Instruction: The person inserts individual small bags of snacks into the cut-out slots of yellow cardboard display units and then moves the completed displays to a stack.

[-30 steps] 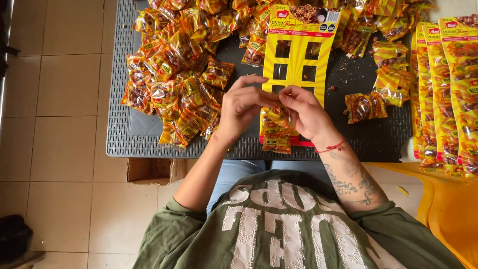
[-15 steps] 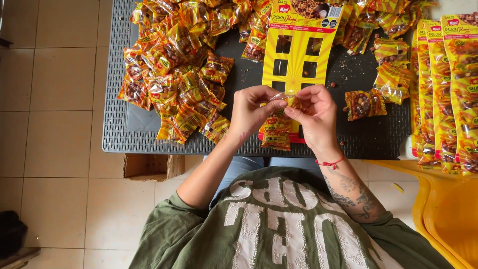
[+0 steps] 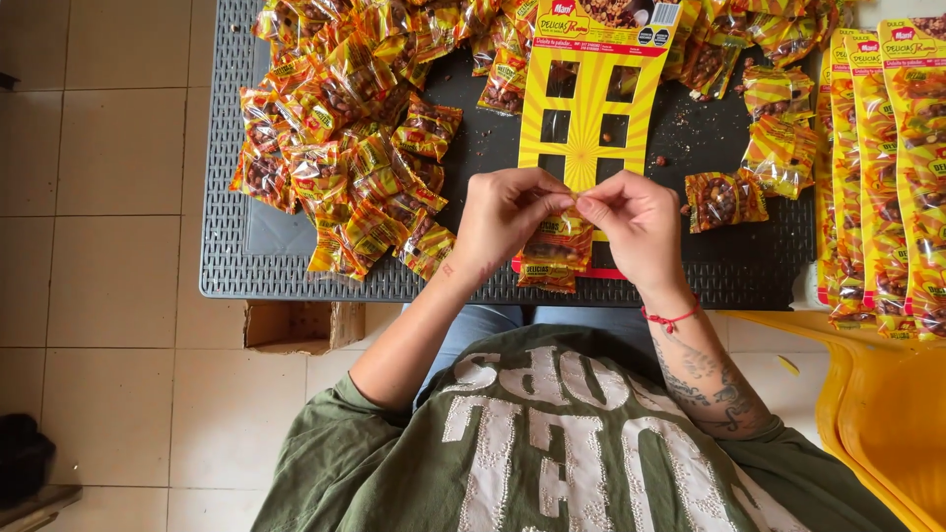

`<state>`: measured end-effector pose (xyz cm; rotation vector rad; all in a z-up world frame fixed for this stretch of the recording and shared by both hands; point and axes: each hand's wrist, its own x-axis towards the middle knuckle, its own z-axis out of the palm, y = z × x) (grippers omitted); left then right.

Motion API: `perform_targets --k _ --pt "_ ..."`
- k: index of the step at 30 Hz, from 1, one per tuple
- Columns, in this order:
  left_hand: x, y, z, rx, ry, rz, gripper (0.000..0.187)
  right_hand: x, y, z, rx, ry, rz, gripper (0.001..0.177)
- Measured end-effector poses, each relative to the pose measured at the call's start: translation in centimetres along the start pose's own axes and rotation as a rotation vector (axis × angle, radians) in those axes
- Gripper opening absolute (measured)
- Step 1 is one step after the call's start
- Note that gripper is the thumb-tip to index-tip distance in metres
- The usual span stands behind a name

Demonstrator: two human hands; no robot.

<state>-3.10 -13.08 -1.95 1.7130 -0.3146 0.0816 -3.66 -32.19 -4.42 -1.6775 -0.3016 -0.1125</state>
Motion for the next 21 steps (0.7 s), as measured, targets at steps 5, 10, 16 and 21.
perform_targets --k 5,10,16,21 --pt "1.0 -3.0 -1.1 0.032 -0.145 -0.026 0.008 1.2 2.2 -0.9 -0.125 -0.050 0.093 0.004" --pt "4.9 -9.7 -1.1 0.395 -0.052 -0.065 0.008 3.0 5.9 -0.1 -0.127 0.001 0.272 0.007" --pt "7.3 -12.8 0.3 0.715 -0.039 -0.154 0.010 6.1 11.0 0.5 -0.638 0.036 0.060 0.008" --pt "6.8 -11.2 0.5 0.864 0.003 -0.163 0.023 5.8 6.6 2.2 -0.869 -0.012 -0.102 0.009"
